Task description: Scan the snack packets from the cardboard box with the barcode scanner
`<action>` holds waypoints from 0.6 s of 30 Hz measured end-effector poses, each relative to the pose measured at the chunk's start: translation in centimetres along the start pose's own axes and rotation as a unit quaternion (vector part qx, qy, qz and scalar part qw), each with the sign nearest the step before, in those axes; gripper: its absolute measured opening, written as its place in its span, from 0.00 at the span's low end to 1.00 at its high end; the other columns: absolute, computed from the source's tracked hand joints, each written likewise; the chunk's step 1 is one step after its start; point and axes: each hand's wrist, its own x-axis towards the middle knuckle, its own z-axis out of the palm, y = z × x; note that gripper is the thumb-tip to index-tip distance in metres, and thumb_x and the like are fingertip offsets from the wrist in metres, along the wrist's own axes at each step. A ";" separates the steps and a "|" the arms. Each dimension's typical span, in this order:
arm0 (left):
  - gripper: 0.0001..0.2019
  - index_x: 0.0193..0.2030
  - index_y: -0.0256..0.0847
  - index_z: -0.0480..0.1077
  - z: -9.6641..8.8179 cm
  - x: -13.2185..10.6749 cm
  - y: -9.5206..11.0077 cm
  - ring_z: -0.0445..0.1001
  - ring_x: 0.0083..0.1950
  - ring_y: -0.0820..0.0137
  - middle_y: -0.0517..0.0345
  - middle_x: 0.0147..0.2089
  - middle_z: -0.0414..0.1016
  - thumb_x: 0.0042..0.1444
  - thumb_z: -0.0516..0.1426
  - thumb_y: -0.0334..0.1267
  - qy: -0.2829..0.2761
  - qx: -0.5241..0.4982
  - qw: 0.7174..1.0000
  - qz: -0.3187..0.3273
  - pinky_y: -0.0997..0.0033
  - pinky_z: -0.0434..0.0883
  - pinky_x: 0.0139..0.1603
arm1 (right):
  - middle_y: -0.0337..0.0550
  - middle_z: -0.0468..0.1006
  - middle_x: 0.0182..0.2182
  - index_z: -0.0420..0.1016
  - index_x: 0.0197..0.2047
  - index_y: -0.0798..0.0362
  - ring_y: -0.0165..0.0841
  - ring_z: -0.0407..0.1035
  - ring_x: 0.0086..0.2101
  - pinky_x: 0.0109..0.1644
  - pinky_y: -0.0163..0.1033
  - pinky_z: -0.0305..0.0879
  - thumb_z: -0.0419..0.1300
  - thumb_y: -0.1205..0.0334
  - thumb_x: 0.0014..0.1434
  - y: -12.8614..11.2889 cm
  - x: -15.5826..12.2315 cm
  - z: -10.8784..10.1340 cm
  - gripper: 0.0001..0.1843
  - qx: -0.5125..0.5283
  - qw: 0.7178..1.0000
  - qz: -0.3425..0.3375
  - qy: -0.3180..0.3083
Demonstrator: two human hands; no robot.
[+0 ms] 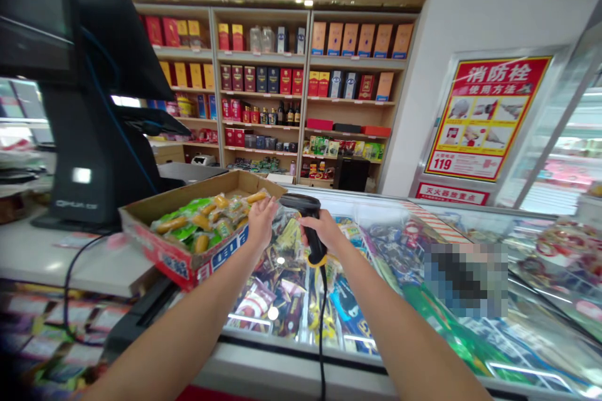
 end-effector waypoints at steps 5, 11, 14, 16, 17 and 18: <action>0.17 0.39 0.42 0.58 -0.1 0.0 -0.1 0.65 0.65 0.62 0.41 0.68 0.58 0.49 0.63 0.30 -0.002 -0.003 1.000 -0.008 0.62 0.66 0.61 | 0.37 0.71 0.16 0.71 0.27 0.56 0.29 0.65 0.14 0.16 0.35 0.61 0.65 0.56 0.41 0.0 -0.3 0.1 0.13 -0.003 1.000 0.006 0.001; 0.16 0.39 0.39 0.69 -1.4 0.4 -1.3 0.71 0.59 0.56 0.41 0.52 0.77 0.45 0.66 0.40 -0.082 0.097 0.978 -0.163 0.55 0.66 0.60 | 0.37 0.71 0.16 0.71 0.29 0.56 0.29 0.65 0.14 0.17 0.34 0.62 0.65 0.56 0.42 0.9 -1.2 -2.2 0.13 0.018 0.999 0.004 0.044; 0.17 0.37 0.36 0.74 -2.3 0.5 -2.6 0.74 0.56 0.54 0.41 0.47 0.79 0.44 0.66 0.45 -0.136 0.205 0.958 -0.150 0.53 0.64 0.61 | 0.37 0.72 0.17 0.71 0.29 0.56 0.28 0.65 0.14 0.17 0.34 0.62 0.65 0.57 0.42 1.3 -1.8 -3.8 0.14 0.033 0.997 0.007 0.068; 0.18 0.37 0.37 0.76 -2.7 0.3 -3.6 0.74 0.55 0.54 0.42 0.46 0.80 0.40 0.67 0.44 -0.179 0.278 0.939 -0.092 0.53 0.63 0.61 | 0.37 0.72 0.17 0.70 0.29 0.56 0.28 0.64 0.14 0.17 0.35 0.63 0.65 0.57 0.42 1.7 -2.1 -4.7 0.13 0.050 0.995 0.008 0.084; 0.18 0.37 0.38 0.77 -2.9 0.1 -4.0 0.74 0.55 0.54 0.44 0.46 0.80 0.39 0.68 0.43 -0.198 0.311 0.927 -0.064 0.53 0.63 0.62 | 0.37 0.72 0.17 0.70 0.29 0.56 0.28 0.64 0.14 0.17 0.35 0.63 0.65 0.57 0.42 2.0 -2.3 -5.1 0.13 0.058 0.994 0.009 0.091; 0.17 0.37 0.40 0.77 -3.1 -0.2 -4.4 0.74 0.55 0.54 0.45 0.46 0.80 0.38 0.68 0.42 -0.215 0.343 0.914 -0.043 0.53 0.63 0.62 | 0.37 0.72 0.17 0.70 0.29 0.55 0.28 0.64 0.14 0.17 0.35 0.63 0.65 0.57 0.42 2.2 -2.4 -5.5 0.13 0.065 0.993 0.009 0.097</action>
